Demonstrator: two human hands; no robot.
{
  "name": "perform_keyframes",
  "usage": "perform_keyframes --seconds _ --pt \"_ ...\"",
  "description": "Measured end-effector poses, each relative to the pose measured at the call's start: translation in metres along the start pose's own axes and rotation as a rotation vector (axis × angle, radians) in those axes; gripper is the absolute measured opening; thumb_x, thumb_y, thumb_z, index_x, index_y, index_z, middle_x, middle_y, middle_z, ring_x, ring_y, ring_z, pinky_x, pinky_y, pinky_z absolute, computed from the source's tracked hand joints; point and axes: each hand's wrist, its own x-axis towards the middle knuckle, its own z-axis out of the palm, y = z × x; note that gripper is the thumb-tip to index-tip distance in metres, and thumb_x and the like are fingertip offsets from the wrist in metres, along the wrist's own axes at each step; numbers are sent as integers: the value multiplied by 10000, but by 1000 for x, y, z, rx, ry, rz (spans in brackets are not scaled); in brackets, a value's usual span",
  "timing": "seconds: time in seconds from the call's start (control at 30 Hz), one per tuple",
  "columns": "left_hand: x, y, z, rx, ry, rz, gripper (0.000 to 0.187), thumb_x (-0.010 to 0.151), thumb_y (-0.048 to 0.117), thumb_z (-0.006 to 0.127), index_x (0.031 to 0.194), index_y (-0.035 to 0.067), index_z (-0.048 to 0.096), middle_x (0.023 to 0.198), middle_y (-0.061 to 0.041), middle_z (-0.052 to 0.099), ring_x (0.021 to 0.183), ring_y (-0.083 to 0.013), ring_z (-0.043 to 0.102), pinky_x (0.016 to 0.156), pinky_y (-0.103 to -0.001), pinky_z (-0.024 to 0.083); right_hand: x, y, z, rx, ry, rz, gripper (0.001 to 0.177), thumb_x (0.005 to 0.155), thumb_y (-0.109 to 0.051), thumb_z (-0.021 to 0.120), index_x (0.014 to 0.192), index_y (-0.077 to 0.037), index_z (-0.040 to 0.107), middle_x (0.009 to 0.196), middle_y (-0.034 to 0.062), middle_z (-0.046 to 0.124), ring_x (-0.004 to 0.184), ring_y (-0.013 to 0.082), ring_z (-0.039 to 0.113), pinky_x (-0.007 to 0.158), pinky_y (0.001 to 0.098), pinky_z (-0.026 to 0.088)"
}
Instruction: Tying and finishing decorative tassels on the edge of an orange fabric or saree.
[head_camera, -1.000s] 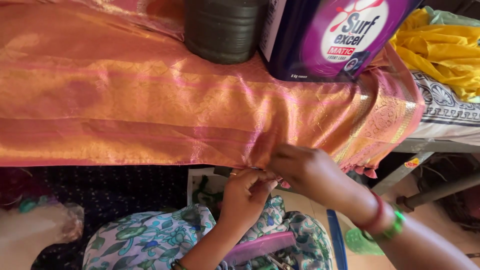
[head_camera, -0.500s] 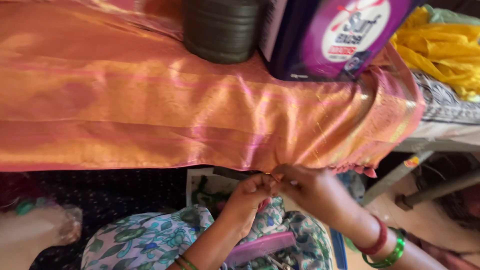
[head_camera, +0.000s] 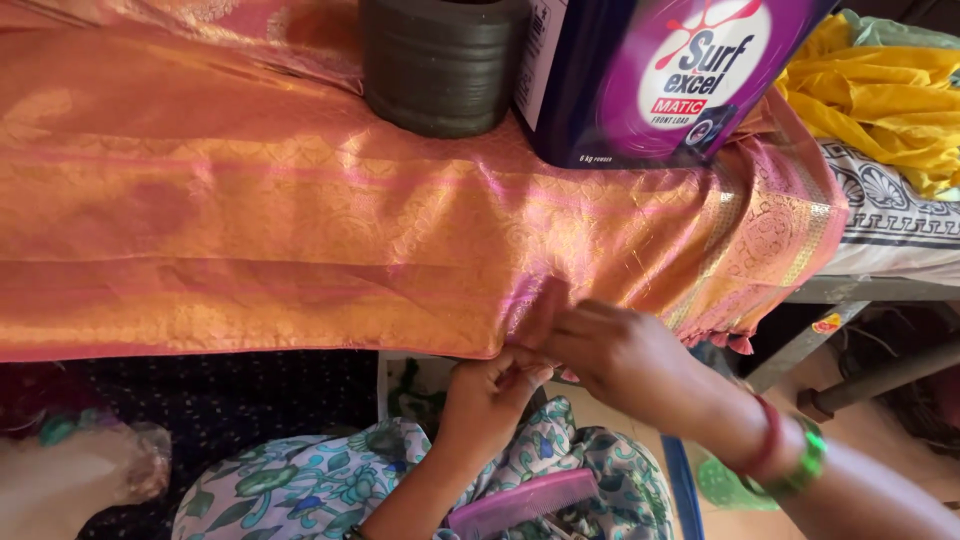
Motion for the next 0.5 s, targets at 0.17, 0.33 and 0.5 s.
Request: perform_keyframes --seconds 0.17,0.33,0.5 --pt "-2 33 -6 189 90 238 108 921 78 698 995 17 747 868 -49 760 766 -89 731 682 -227 549 31 9 11 3 -177 141 165 751 -85 722 915 -88 698 926 67 665 836 297 682 663 417 544" --pt "-6 48 -4 920 233 859 164 833 38 702 987 84 735 903 -120 723 861 -287 680 802 -412 466 20 12 17 -51 -6 64 135 729 -71 701 861 -103 704 882 59 645 833 299 682 651 408 558" --pt "14 -37 16 1 95 0 63 931 88 701 948 32 724 907 -62 761 813 -135 685 767 -270 534 -19 8 31 52 181 455 143 840 -99 707 982 -77 703 893 58 729 728 239 713 639 346 561"
